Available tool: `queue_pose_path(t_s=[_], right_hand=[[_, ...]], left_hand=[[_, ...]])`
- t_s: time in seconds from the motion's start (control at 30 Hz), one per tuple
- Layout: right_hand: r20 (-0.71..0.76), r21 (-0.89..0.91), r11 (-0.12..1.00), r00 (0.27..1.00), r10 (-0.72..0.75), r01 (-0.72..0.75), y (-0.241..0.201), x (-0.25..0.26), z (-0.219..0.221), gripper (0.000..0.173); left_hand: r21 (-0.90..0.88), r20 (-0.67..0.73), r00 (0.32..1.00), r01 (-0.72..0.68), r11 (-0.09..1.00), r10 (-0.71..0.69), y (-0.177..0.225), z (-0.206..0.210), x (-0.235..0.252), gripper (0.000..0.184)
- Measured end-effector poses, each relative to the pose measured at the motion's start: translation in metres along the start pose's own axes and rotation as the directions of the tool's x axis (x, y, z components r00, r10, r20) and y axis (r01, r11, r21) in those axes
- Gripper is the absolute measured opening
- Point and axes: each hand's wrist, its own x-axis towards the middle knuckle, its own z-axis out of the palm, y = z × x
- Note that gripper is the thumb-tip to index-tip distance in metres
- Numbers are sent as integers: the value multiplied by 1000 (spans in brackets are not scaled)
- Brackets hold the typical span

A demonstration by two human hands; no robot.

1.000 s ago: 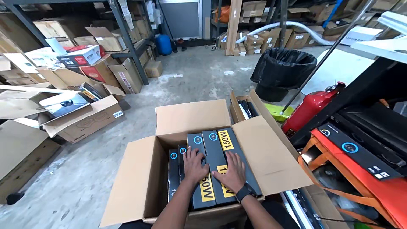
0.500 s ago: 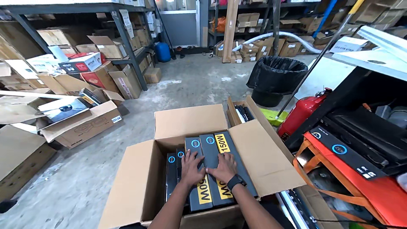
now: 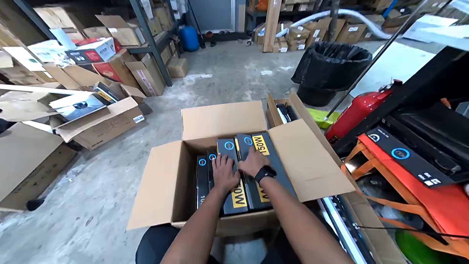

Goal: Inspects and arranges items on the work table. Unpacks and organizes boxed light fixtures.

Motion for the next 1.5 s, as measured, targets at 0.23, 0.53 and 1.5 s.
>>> queue_pose_path(t_s=[0.23,0.53,1.5], right_hand=[[27,614,789,1000,-11,-8,97,41,-16,49],[-55,-147,987,996,-70,61,85,9,6,67],[-362,266,945,929,-84,189,192,-8,40,42]], left_hand=[[-7,-11,999,36,999,-36,0,2,3,54],[-36,-40,999,13,999,-15,-2,5,3,52],[-517,-30,971,188,835,-237,-63,5,-27,32]])
